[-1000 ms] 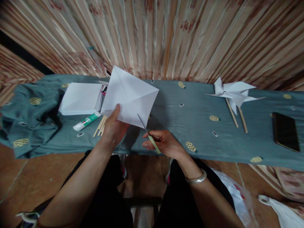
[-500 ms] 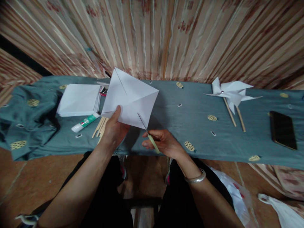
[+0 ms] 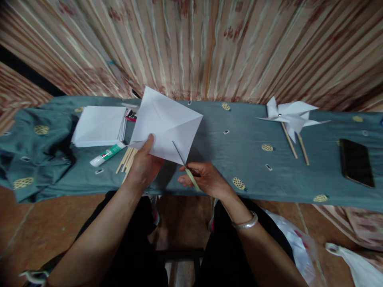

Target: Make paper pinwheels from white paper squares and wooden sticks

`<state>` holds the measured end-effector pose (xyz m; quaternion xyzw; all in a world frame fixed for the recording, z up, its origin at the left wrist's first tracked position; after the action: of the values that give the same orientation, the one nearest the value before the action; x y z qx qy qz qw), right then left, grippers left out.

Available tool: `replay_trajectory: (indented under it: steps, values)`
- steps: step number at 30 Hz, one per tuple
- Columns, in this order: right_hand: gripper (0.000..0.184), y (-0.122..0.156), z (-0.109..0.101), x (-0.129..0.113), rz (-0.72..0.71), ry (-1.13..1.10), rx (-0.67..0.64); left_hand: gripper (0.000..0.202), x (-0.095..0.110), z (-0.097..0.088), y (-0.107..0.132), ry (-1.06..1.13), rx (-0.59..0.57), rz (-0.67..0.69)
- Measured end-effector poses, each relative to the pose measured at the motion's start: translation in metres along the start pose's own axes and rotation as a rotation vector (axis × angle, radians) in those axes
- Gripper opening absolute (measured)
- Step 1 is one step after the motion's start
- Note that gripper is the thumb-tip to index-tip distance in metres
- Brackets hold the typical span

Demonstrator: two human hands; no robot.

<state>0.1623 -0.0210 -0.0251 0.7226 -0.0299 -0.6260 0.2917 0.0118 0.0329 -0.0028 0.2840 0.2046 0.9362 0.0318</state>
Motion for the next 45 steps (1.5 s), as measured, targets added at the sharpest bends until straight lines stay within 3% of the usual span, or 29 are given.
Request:
replay_trajectory:
  steps: [45]
  values:
    - [0.042,0.000,0.002,-0.011,-0.028,-0.015,0.077,0.021,-0.009,0.000,0.006,-0.020,0.007,-0.030]
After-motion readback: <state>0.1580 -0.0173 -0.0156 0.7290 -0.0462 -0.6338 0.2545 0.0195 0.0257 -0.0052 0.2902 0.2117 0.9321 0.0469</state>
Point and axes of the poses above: each hand's wrist, its own y-axis away from the middle knuckle, its own z-axis out of the palm, x = y × z, the point moved 5 cm from there along -y, towards the middle knuckle, and after that the axes turned 11 degrees about y, right-handed, at the moved point
